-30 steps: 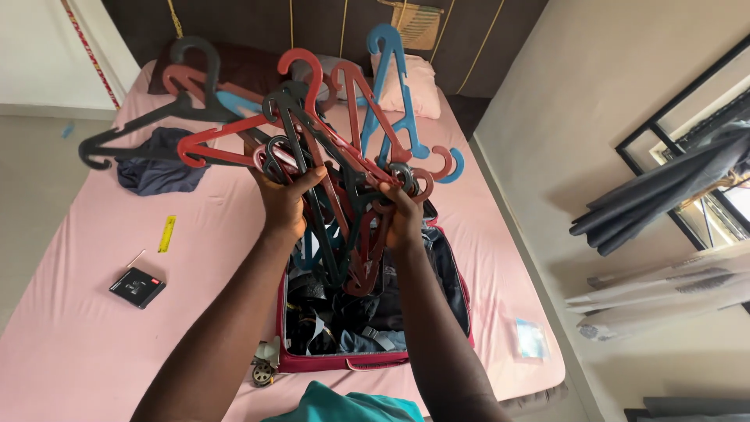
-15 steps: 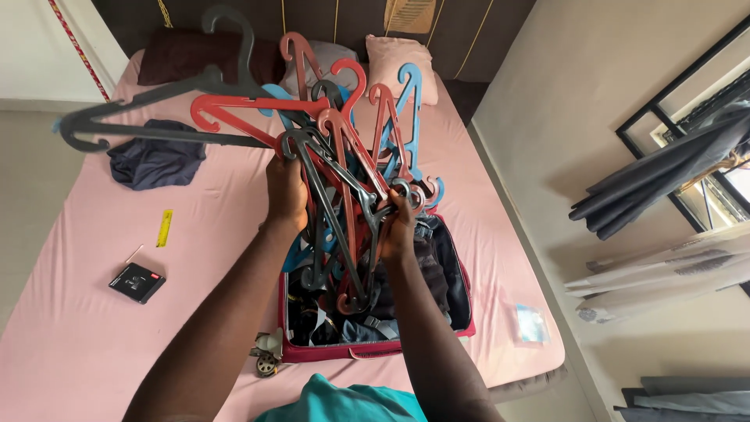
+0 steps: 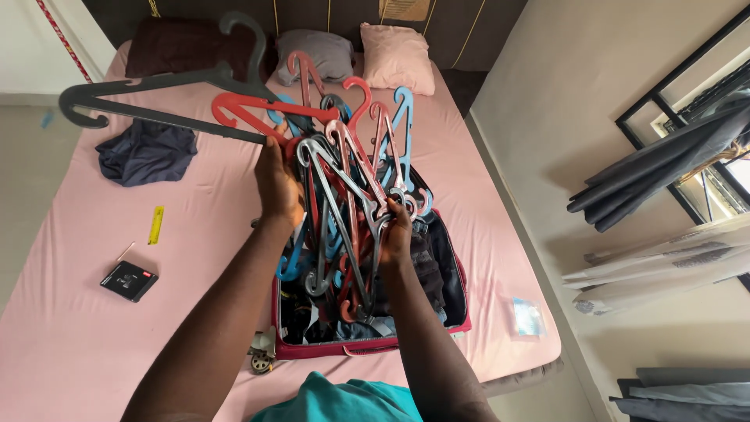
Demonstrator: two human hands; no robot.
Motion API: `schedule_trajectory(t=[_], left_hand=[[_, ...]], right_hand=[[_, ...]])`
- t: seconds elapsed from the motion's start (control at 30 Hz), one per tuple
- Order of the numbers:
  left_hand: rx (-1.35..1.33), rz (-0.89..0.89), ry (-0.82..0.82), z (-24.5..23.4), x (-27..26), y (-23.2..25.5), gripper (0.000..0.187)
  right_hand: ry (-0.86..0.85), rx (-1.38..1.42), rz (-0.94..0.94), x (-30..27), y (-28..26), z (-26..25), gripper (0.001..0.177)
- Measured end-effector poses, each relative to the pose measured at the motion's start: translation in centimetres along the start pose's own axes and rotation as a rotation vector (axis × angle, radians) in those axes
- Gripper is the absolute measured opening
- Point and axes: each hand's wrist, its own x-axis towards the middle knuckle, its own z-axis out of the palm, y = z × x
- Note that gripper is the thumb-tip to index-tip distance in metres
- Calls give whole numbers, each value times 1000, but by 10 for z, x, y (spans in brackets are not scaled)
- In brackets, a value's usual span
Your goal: The recorder opens a red suitcase on a bed and begins to pack it with hangers and folded clothes.
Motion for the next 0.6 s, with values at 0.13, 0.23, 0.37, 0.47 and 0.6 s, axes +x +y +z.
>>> schedule_trajectory(t=[0.13,0.23,0.37,0.47,0.6], left_hand=[[10,33,117,-4,8,-3,59],[-68,181,83,-3,8,5,55],[-57,168,106,1,9,17,45],[86,87,48,-30,27,-10,40],[350,-85,-40,-53,37,-23,31]], right_hand=[[64,-44,98,-12,-12,23,28],[-89,-41,146,3,-12,-9,34],[18,-57,46,15,-14,-32,22],[70,-111,38,15,-17,-33,20],[121,-168,56,22,-20,-30,19]])
